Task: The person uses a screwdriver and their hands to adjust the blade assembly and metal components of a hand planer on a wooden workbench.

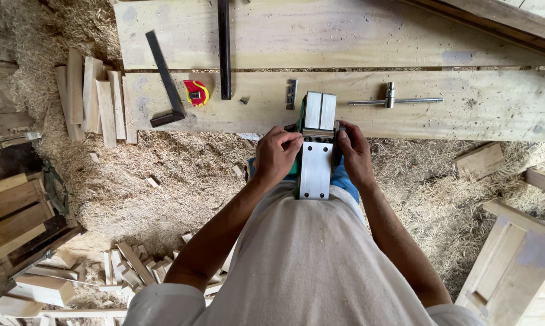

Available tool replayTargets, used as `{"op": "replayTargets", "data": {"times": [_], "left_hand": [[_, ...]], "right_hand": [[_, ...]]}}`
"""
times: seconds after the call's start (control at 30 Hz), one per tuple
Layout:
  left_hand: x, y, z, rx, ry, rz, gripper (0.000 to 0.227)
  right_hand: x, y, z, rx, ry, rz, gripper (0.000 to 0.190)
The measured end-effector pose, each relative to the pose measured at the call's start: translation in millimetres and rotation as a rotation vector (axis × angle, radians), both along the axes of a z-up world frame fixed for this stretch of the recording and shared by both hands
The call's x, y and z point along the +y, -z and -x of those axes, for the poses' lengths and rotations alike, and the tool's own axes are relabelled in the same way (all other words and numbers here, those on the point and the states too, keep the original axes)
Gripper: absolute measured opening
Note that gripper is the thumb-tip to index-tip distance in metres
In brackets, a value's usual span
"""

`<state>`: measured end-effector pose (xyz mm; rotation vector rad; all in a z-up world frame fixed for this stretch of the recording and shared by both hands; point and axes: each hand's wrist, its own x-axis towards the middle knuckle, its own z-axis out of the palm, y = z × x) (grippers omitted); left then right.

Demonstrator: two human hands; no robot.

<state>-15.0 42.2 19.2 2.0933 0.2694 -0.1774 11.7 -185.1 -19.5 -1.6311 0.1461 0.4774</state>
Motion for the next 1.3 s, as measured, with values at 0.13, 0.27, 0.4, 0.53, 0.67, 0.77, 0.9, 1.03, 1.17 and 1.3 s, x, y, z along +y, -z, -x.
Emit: {"op": "replayTargets", "data": {"times": [0.13,0.27,0.4,0.53,0.67,0.77,0.9,1.03,1.17,1.3], "left_hand": [[-4,0,5,-0.031,-0.011,-0.005,0.015],[-1,-4,2,-0.055,0.015,0.007,0.014],[0,-9,3,-0.083,0.052,0.004,0.013],[1,-11,2,-0.128,0.057,-0.017,0.013],[0,-8,6,-0.175,0.039,-0.005,0.013],[2,-3,6,-0.166,0.055,0.02,0.015],[7,6,3,-0.113,0.104,0.084,0.013],[16,8,-5,-0.064,0.141,0.141,0.011],[20,5,-10,-0.29,0.236,0.004,0.01],[17,13,0,-0.225,0.217,0.038,0.011]], "right_hand": [[-2,4,5,0.011,0.026,-0.028,0.038],[-1,5,3,0.097,0.06,-0.034,0.039],[-1,0,4,0.076,0.062,-0.041,0.038],[2,-4,-1,0.065,0.052,-0.031,0.039],[2,-5,0,0.051,0.045,-0.04,0.039],[2,-4,0,0.049,0.037,-0.025,0.039],[1,-2,1,0.083,0.05,-0.031,0.039],[0,1,1,0.081,0.051,-0.054,0.039],[-2,6,1,0.075,0.052,-0.086,0.038],[-4,11,4,0.09,0.071,-0.069,0.038]]}}
